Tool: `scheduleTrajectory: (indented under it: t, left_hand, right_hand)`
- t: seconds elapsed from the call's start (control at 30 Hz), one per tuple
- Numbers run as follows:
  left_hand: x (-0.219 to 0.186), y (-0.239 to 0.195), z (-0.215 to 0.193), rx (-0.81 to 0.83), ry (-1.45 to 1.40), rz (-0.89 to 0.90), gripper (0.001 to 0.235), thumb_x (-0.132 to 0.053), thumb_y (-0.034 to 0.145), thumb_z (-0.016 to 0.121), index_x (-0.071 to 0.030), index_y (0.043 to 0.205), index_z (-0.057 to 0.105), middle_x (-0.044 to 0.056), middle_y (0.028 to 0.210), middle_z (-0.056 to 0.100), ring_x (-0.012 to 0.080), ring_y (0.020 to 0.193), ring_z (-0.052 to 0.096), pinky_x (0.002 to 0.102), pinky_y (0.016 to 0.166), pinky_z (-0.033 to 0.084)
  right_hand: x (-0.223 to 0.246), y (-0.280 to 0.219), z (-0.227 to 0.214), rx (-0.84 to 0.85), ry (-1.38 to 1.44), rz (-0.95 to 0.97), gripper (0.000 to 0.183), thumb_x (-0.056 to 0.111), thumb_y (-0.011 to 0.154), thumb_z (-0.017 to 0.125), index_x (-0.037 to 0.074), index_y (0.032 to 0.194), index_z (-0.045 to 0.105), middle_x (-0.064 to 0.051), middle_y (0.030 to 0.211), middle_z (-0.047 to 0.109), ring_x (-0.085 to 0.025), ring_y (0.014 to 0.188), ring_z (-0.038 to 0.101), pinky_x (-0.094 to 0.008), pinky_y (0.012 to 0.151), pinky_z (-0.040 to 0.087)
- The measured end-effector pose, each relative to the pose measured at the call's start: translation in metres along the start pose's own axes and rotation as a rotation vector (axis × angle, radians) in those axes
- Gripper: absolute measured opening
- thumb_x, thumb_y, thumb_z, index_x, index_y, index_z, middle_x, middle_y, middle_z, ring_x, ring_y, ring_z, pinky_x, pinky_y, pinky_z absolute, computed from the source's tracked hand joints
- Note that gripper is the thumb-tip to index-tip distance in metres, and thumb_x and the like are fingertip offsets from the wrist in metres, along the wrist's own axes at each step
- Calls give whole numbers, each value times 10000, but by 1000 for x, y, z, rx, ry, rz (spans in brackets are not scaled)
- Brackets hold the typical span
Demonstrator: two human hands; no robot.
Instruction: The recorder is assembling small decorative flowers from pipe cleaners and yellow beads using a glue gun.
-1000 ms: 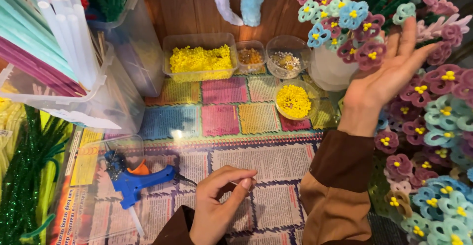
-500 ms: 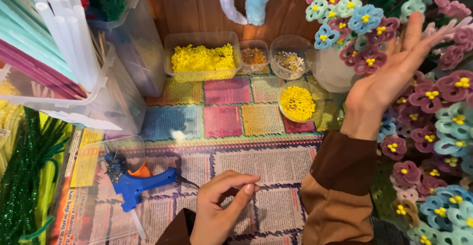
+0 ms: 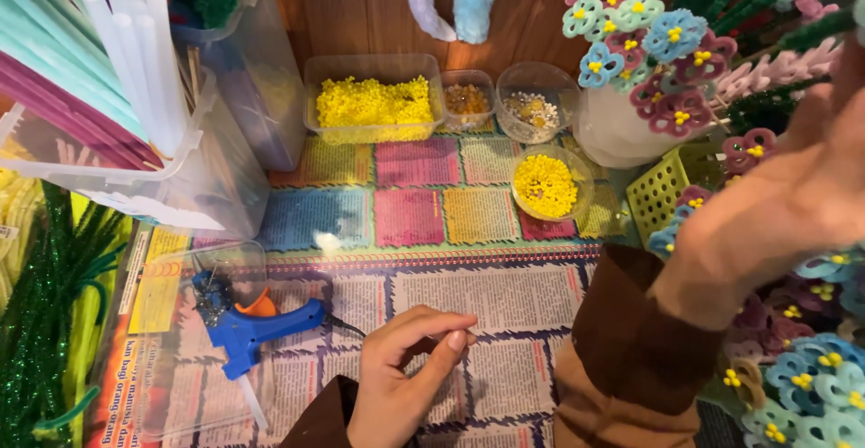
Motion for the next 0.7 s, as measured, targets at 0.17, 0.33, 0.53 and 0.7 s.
scheduleTrajectory:
  t: [0.17, 0.33, 0.53, 0.7]
  left_hand:
    - [2, -3, -1, -10, -66, -31, 179, -54, 960, 683, -5, 1104, 776, 84, 955, 750, 138, 870, 728, 259, 767, 585]
    - [-3, -5, -7, -55, -71, 26, 190, -38, 972, 678, 13, 1133, 766, 92, 987, 743, 141, 878, 719, 258, 776, 580]
    - [-8, -7, -20, -168, -122, 55, 231, -49, 990, 649, 17, 1191, 740, 113, 1089, 715, 138, 915, 689, 266, 779, 586]
    - [-6, -8, -33, -301, -199, 59, 328, -107, 1009, 610, 15, 1309, 657, 109, 1207, 674, 157, 996, 703, 291, 804, 612]
  right_hand:
    - [52, -28, 4, 219, -32, -224, 586, 464, 1143, 422, -23, 1426, 583, -93, 1412, 626, -180, 1321, 579, -352, 1219, 409]
    - [81, -52, 39, 415, -28, -175, 447, 319, 1105, 463, -34, 1335, 614, -126, 1345, 641, -212, 1258, 615, -337, 1151, 444]
    - [107, -89, 102, 715, -82, -105, 305, 160, 1003, 559, -51, 1186, 681, -169, 1264, 676, -256, 1119, 684, -326, 975, 533]
    - [58, -154, 130, 1000, 91, 138, 241, 47, 981, 646, -15, 1198, 730, -183, 1266, 722, -294, 1183, 739, -371, 1029, 599]
Point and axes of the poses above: each hand's wrist, its own y-axis towards the middle knuckle, its own z-axis out of the palm, x = y × z, the point moved 10 cm from there along y, towards the middle knuckle
